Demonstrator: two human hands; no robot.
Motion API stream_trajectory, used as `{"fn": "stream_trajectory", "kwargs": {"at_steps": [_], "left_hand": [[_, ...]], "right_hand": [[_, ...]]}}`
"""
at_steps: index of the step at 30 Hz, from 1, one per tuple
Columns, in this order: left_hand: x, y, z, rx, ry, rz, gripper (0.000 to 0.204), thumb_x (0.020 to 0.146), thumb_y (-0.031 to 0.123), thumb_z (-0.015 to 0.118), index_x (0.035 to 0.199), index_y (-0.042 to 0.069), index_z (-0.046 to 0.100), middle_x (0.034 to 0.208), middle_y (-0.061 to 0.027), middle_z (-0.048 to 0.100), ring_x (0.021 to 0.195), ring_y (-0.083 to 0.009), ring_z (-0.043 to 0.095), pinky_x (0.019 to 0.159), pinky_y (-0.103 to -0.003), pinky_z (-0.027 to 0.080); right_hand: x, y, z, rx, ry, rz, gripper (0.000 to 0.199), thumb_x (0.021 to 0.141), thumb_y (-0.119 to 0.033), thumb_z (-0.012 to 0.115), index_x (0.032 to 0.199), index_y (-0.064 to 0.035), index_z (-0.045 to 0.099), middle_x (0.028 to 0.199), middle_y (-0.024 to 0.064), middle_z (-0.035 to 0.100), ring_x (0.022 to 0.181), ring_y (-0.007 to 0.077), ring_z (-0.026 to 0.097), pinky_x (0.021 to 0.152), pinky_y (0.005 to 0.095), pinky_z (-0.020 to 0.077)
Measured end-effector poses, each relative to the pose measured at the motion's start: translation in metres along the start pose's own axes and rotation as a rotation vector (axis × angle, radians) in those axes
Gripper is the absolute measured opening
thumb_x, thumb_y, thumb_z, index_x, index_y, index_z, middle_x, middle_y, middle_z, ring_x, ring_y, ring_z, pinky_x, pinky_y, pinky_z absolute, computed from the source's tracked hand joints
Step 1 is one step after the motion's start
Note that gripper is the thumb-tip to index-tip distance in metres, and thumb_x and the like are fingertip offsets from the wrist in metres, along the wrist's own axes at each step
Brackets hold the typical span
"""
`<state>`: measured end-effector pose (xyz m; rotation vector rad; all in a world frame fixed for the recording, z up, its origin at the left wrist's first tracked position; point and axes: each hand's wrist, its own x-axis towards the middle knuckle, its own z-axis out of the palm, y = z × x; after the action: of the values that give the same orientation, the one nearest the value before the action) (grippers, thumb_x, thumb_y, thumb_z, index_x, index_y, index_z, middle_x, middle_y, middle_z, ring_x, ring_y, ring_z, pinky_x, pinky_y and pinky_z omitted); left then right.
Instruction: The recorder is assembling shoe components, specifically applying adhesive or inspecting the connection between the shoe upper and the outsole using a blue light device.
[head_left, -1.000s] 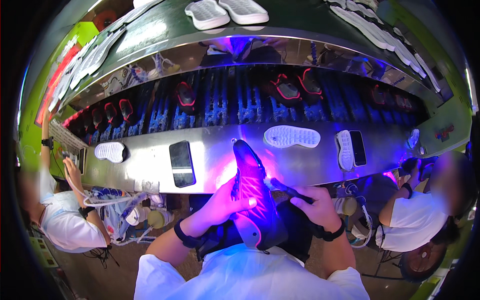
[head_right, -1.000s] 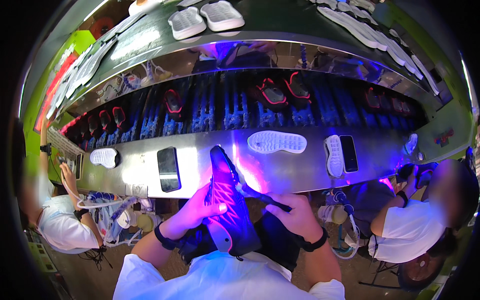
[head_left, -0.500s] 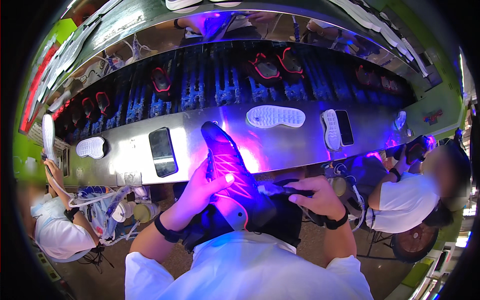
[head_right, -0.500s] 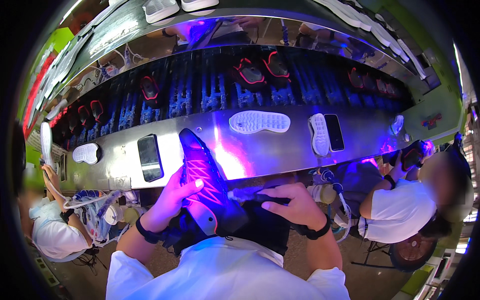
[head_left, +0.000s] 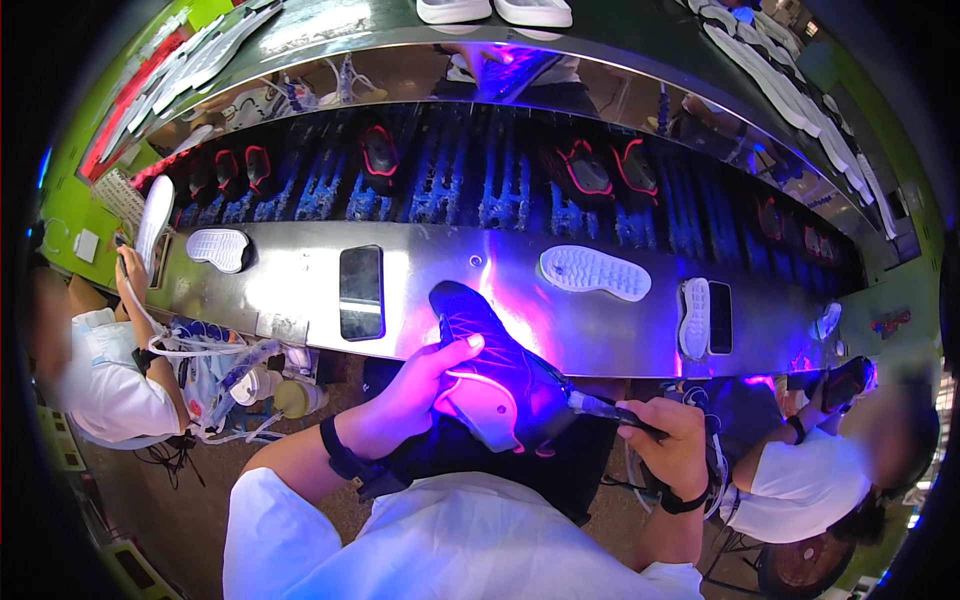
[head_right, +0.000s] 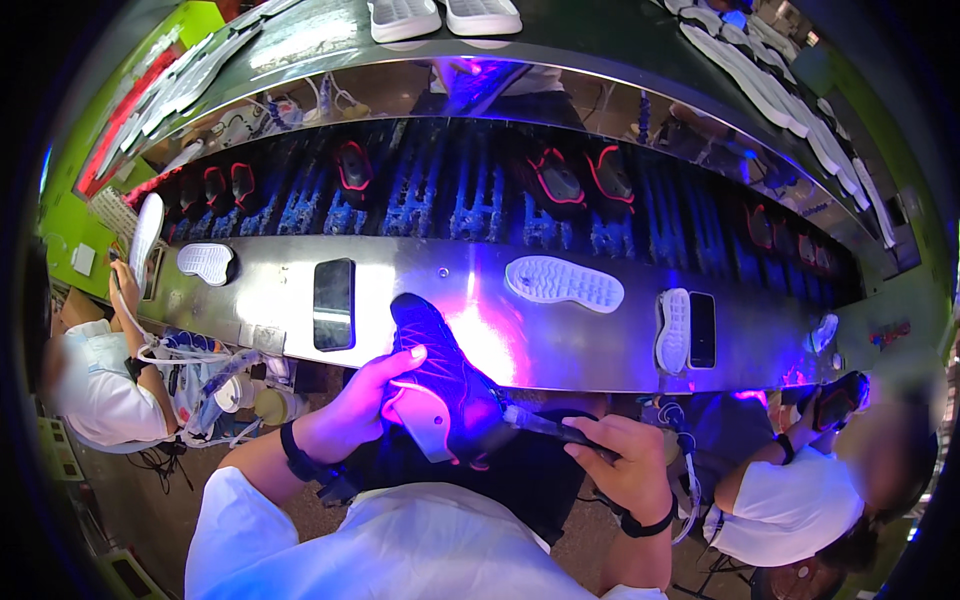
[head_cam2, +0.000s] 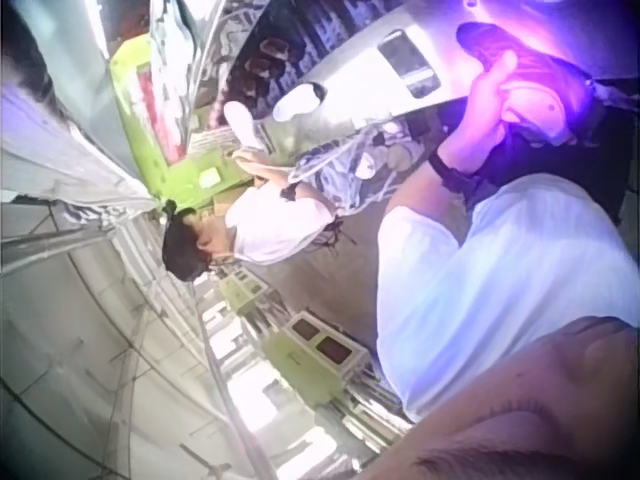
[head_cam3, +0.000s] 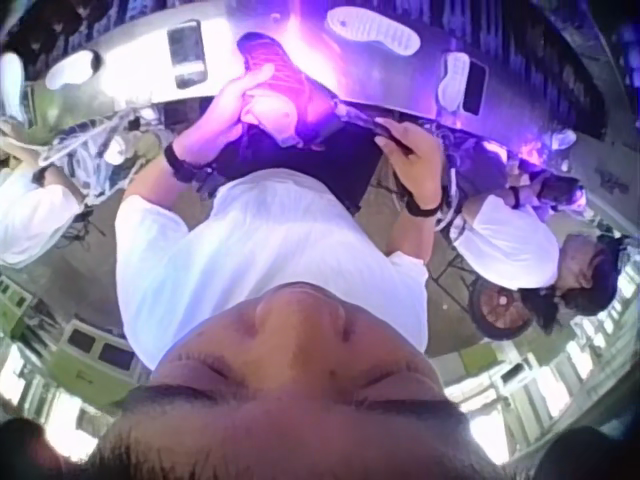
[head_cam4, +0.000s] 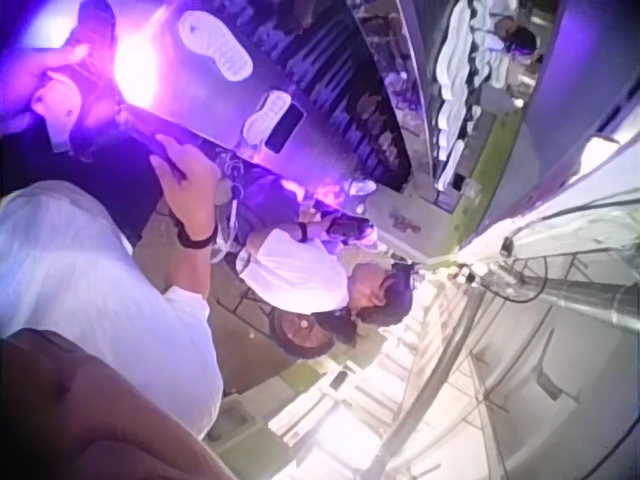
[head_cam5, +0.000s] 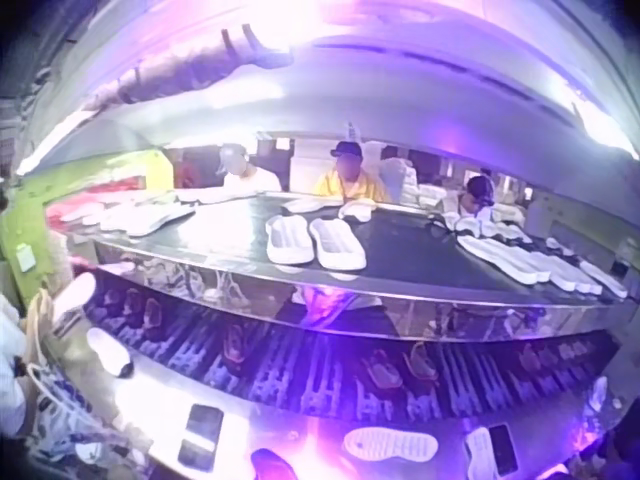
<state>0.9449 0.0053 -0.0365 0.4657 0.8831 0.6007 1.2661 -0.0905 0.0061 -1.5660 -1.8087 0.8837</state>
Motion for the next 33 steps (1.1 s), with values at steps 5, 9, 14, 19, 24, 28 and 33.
{"fn": "stream_trajectory", "kwargs": {"at_steps": [5,9,14,19,24,28,33], "left_hand": [[-0.008,-0.004,0.002,-0.202,-0.075,-0.110,0.046,0.105,0.040,0.054,0.133,0.003,0.055,0.122,-0.0146,0.069,0.103,-0.0256,0.073,0.089,-0.042,0.060],[-0.016,-0.001,0.011,-0.324,-0.159,-0.181,0.045,0.105,0.040,0.054,0.132,0.005,0.055,0.120,-0.0155,0.069,0.104,-0.0257,0.073,0.078,-0.038,0.064],[-0.014,-0.025,-0.018,-0.528,-0.249,-0.317,0.055,0.103,0.049,0.051,0.136,0.006,0.051,0.113,-0.0224,0.068,0.085,-0.0306,0.075,0.055,-0.031,0.064],[-0.012,-0.043,-0.022,-0.840,-0.420,-0.560,0.072,0.099,0.054,0.054,0.145,-0.001,0.041,0.120,-0.0259,0.062,0.092,-0.0299,0.071,0.061,-0.032,0.063],[-0.016,-0.048,-0.007,-1.014,-0.352,-0.672,0.110,0.088,0.064,0.067,0.145,-0.020,0.028,0.108,-0.0230,0.059,0.082,-0.0215,0.062,0.055,-0.025,0.053],[-0.015,-0.057,0.004,-1.162,-0.489,-0.723,0.113,0.086,0.065,0.071,0.147,-0.019,0.026,0.107,-0.0229,0.058,0.081,-0.0196,0.062,0.055,-0.023,0.052],[-0.009,-0.067,0.005,-1.189,-0.529,-0.774,0.110,0.087,0.062,0.070,0.146,-0.020,0.028,0.105,-0.0211,0.056,0.078,-0.0196,0.060,0.055,-0.022,0.053]], "right_hand": [[0.011,-0.009,-0.011,-0.095,0.075,-0.162,0.039,0.074,-0.006,0.084,0.112,-0.0123,0.077,0.070,0.0045,0.063,0.052,0.0150,0.053,0.050,0.0290,0.0405],[0.021,-0.022,-0.018,-0.105,0.086,-0.205,0.039,0.074,-0.005,0.085,0.111,-0.0123,0.077,0.070,0.0047,0.063,0.052,0.0157,0.053,0.050,0.0290,0.0407],[0.033,-0.032,-0.019,-0.102,0.062,-0.217,0.037,0.075,-0.005,0.084,0.111,-0.0108,0.077,0.070,0.0059,0.062,0.054,0.0169,0.053,0.051,0.0302,0.0404],[0.045,-0.040,-0.016,-0.106,0.031,-0.214,0.036,0.076,-0.005,0.083,0.111,-0.0088,0.077,0.071,0.0071,0.061,0.057,0.0181,0.055,0.052,0.0308,0.0413],[0.055,-0.021,-0.004,-0.001,0.100,-0.361,0.042,0.070,-0.001,0.083,0.111,-0.0081,0.078,0.070,0.0036,0.061,0.056,0.0133,0.051,0.053,0.0288,0.0387],[0.053,0.001,0.013,0.123,0.118,-0.319,0.040,0.071,-0.001,0.084,0.111,-0.0072,0.078,0.071,0.0027,0.061,0.057,0.0123,0.052,0.053,0.0281,0.0390],[0.038,0.022,0.031,0.180,0.120,-0.283,0.035,0.074,-0.003,0.084,0.108,-0.0046,0.077,0.081,0.0060,0.069,0.063,0.0136,0.059,0.059,0.0281,0.0463]]}}
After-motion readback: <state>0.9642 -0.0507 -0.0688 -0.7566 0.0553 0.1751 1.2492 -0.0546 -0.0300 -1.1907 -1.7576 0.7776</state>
